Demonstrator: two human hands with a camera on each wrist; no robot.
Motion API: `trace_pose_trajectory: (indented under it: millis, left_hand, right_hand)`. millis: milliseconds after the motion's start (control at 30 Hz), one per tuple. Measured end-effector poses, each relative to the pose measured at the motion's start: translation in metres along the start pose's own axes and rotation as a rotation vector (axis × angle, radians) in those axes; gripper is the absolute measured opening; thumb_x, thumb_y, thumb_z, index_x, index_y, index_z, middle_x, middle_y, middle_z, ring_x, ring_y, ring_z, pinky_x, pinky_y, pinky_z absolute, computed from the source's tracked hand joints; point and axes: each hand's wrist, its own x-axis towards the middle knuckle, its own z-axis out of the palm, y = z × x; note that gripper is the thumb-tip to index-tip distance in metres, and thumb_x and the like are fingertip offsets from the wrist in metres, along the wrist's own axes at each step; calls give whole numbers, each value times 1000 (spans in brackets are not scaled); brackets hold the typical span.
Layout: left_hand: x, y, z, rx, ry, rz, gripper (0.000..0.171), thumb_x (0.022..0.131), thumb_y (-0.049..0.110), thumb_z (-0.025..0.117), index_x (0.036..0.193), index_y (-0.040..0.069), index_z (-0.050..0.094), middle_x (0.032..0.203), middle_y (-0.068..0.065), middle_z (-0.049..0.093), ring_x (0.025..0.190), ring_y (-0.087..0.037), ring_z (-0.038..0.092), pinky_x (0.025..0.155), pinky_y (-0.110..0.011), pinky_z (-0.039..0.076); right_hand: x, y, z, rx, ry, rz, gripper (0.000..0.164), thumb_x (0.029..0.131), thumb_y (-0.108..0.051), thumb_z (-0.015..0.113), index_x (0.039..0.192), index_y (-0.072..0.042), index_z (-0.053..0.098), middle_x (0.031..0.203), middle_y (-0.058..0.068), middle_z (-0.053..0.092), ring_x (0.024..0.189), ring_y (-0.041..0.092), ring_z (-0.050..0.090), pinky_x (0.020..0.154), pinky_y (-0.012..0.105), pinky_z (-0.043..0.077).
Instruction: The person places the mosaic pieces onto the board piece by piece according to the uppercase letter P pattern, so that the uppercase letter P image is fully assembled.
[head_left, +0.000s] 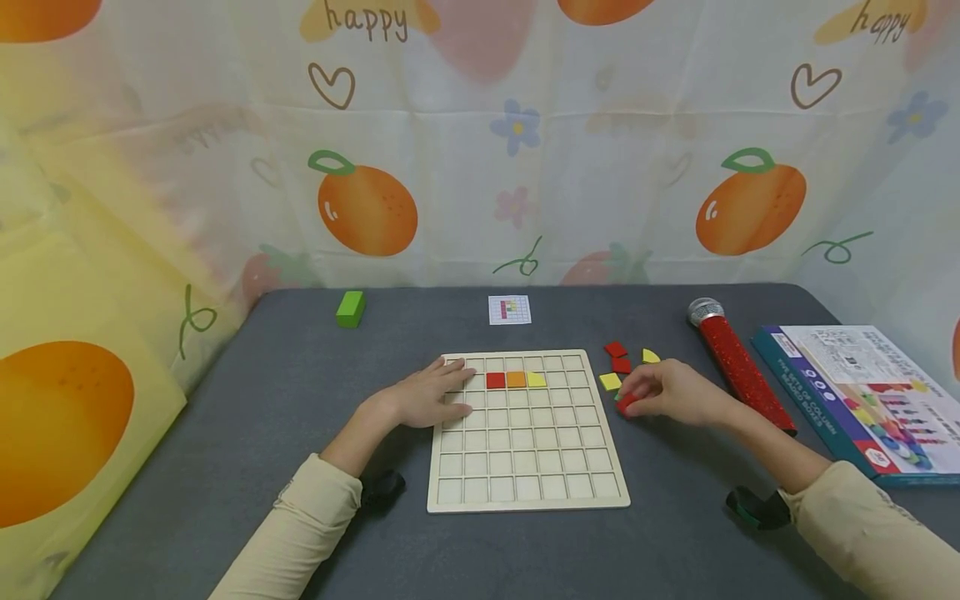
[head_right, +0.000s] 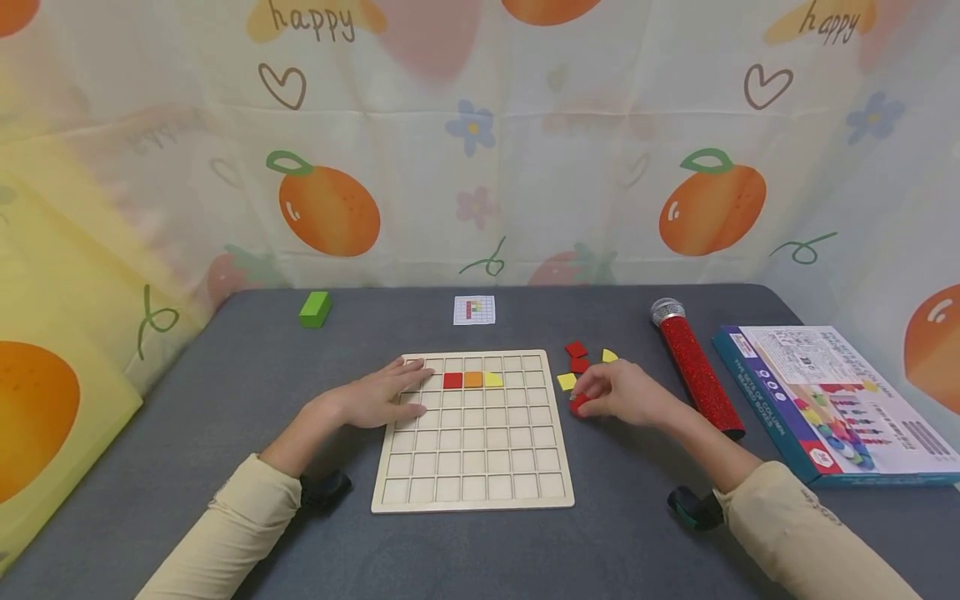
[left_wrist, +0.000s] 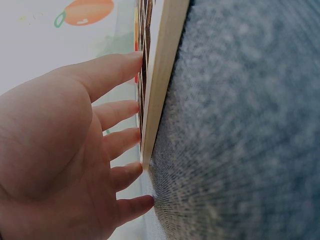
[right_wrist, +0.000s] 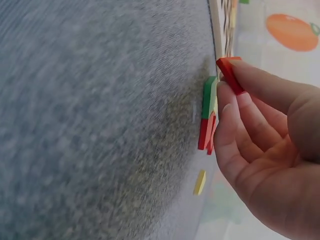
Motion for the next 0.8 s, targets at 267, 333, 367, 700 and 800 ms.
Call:
trace_pose_trajectory:
  millis: [267, 333, 367, 700, 800]
  left_hand:
    - [0, 0, 0, 1, 2, 2, 66, 97, 38, 54, 150, 8, 29, 156, -13, 18, 142, -37, 8, 111, -52, 15]
    - [0, 0, 0, -1, 5, 3, 66, 97, 38, 54, 150, 8, 30, 156, -13, 19, 142, -37, 8, 111, -52, 15]
    - [0, 0, 0, -1, 5, 3, 66, 97, 38, 54, 150, 8, 30, 156, -13, 19, 142, -37, 8, 111, -52, 15]
    - [-1, 0, 0, -1, 4, 9, 65, 97, 38, 54, 150, 8, 30, 156, -13, 18, 142, -37, 7, 110, -53, 15]
    - [-1, 0, 0, 0, 5, 11, 65, 97, 38, 53, 150, 8, 30, 156, -13, 19, 142, -37, 7, 110, -53, 15]
  right_hand:
    - [5, -5, 1, 196, 16, 127, 29, 86, -13, 72, 109, 2, 64, 96, 8, 69, 82, 22, 63, 72, 32, 55]
    - [7, -7, 1, 233, 17, 141, 31, 86, -14, 72, 110, 4, 63, 96, 9, 69, 83, 22, 64, 73, 34, 55]
    - [8, -9, 2, 250, 19, 145, 32, 86, -14, 72, 111, 5, 63, 96, 9, 69, 83, 22, 64, 74, 34, 55]
    - [22, -18, 10, 313, 16, 191, 35, 86, -17, 73, 113, 4, 64, 92, 9, 71, 84, 23, 67, 74, 33, 54]
    - [28, -22, 14, 356, 3, 184, 36, 86, -13, 73, 114, 6, 63, 93, 12, 70, 84, 23, 67, 74, 33, 55]
